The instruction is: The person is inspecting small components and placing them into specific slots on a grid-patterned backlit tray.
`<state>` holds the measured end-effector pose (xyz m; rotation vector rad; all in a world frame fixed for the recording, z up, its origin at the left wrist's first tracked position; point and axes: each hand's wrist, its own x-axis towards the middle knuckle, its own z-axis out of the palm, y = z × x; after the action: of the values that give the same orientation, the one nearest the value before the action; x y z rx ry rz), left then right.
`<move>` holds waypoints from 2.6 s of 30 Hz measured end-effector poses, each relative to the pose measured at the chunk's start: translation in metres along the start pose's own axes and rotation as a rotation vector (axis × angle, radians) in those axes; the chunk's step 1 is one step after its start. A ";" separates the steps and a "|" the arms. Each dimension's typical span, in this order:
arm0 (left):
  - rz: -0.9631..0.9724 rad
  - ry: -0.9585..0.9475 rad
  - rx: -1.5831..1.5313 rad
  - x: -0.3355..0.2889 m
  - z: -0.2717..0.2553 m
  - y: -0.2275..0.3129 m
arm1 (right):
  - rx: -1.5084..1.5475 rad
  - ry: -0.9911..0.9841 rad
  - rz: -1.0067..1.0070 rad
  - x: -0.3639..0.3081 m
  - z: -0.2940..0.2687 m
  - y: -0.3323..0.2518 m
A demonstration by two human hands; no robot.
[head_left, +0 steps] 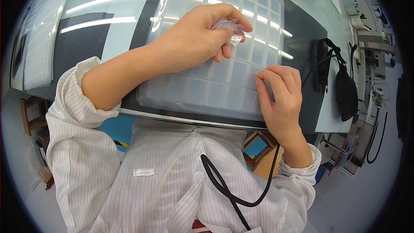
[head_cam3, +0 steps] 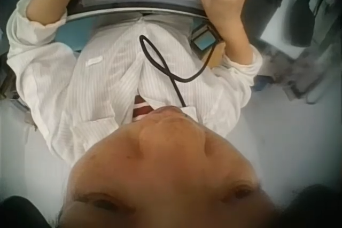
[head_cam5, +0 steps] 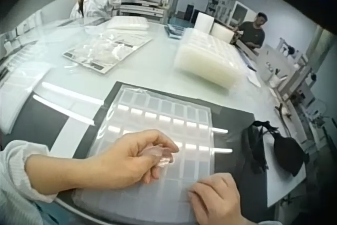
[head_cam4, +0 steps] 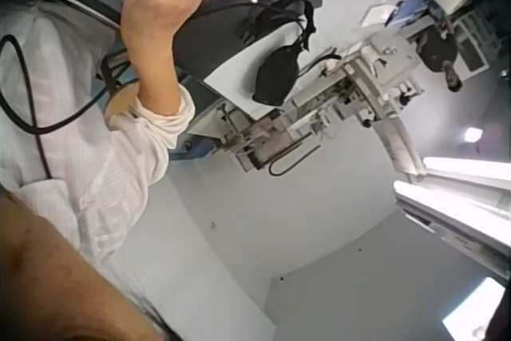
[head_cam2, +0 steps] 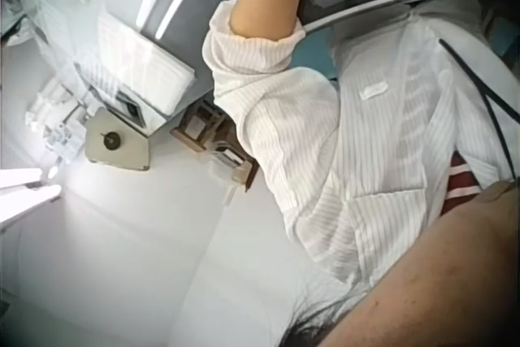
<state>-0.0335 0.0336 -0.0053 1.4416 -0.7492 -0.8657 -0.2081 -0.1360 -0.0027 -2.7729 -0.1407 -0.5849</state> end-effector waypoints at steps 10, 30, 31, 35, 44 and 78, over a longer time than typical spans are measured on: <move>0.055 0.007 0.141 -0.001 -0.001 0.002 | -0.016 -0.002 -0.009 0.003 0.001 0.000; 0.073 0.000 0.167 -0.001 -0.002 -0.002 | -0.042 0.062 0.048 0.006 0.002 -0.007; 0.077 -0.002 0.172 -0.001 -0.001 -0.001 | -0.043 0.062 0.047 0.006 0.002 -0.006; 0.095 -0.018 0.191 -0.001 -0.001 -0.001 | -0.073 0.002 -0.007 0.010 0.000 -0.004; 0.132 -0.313 0.173 -0.017 0.011 0.012 | 0.523 -0.059 0.185 0.019 -0.031 -0.026; 0.158 -0.164 0.089 -0.010 0.010 0.000 | 0.372 -0.100 0.105 -0.005 -0.034 -0.026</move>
<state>-0.0474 0.0372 -0.0041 1.3796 -1.0218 -0.8438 -0.2292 -0.1223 0.0317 -2.4301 -0.1120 -0.3514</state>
